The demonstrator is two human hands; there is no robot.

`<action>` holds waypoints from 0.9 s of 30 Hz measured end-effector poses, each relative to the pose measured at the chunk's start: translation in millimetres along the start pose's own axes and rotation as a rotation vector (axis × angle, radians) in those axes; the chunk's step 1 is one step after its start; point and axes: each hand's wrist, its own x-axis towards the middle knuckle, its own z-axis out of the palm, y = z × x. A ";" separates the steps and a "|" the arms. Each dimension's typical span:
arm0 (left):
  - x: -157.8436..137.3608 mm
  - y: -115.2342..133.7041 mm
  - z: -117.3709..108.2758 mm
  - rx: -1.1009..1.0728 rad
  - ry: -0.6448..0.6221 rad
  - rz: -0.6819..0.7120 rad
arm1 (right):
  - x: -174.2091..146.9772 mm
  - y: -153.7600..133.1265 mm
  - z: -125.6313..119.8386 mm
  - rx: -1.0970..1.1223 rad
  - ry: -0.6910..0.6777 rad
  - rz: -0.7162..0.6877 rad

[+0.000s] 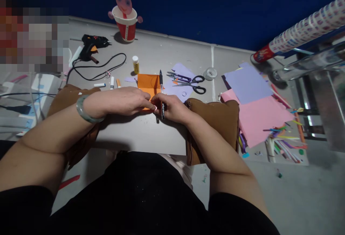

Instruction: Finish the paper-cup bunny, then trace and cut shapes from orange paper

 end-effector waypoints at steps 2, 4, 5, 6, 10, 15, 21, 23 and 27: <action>-0.1 1.0 1.2 0.024 -0.013 -0.009 | -0.1 -0.3 0.6 0.008 0.001 -0.007; -0.4 2.0 1.4 0.055 -0.025 -0.029 | -0.1 -0.5 1.1 0.016 0.001 -0.020; -0.6 2.4 1.2 0.066 -0.030 -0.035 | -0.1 -0.5 1.2 0.016 -0.001 -0.026; -0.7 2.7 1.0 0.069 -0.033 -0.038 | -0.1 -0.4 1.1 0.015 -0.003 -0.028; -1.3 3.9 -0.6 0.069 -0.044 -0.061 | -0.2 0.1 -1.9 0.007 -0.022 -0.025; -3.0 4.8 -3.2 0.086 -0.092 -0.066 | -0.6 0.8 -6.6 0.032 -0.058 -0.013; -4.4 3.6 -2.7 0.099 -0.085 -0.057 | -1.4 0.7 -3.9 0.025 -0.041 -0.033; -4.4 3.5 -2.6 0.099 -0.090 -0.060 | -1.5 0.4 -3.4 0.019 -0.036 -0.040; -4.8 5.2 -4.5 0.092 -0.108 -0.081 | -2.1 -0.6 -6.2 0.013 -0.031 -0.068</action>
